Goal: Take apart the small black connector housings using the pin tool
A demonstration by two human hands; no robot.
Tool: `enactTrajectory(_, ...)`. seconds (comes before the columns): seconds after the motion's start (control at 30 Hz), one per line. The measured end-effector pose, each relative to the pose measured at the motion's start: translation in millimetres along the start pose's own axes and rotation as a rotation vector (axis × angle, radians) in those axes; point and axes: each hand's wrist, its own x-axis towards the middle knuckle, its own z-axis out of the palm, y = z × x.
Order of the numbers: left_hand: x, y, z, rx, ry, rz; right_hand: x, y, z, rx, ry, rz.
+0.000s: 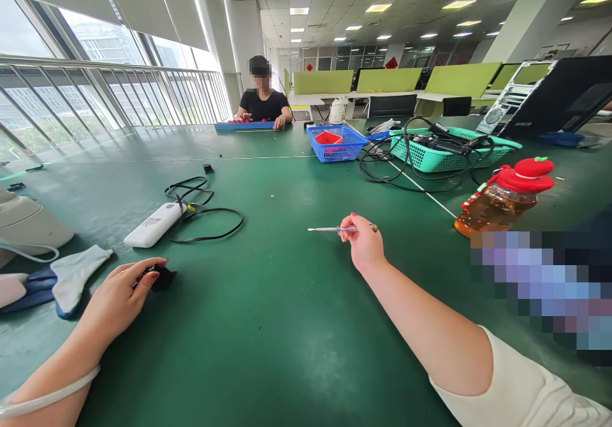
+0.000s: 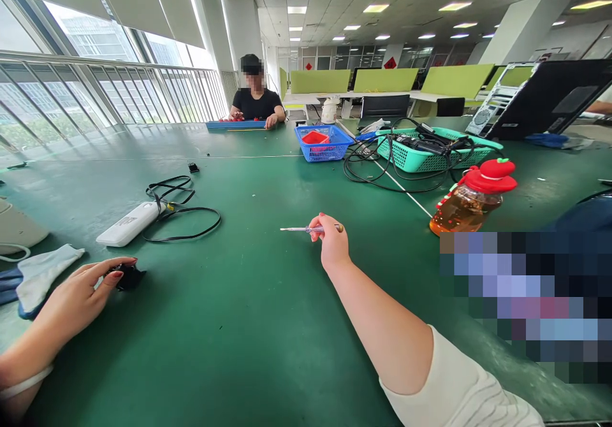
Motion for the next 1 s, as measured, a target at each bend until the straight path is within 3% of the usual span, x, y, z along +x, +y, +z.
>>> enactTrajectory(0.57,0,-2,-0.4,-0.077,-0.052,-0.105,0,1,1,0.006,-0.009,0.020)
enactTrajectory(0.8,-4,7,-4.5,-0.068,-0.045,-0.148,0,1,0,-0.005,-0.022,0.012)
enactTrajectory(1.0,-6,9,-5.3,-0.060,-0.075,-0.116,0,2,-1,-0.023,-0.048,-0.002)
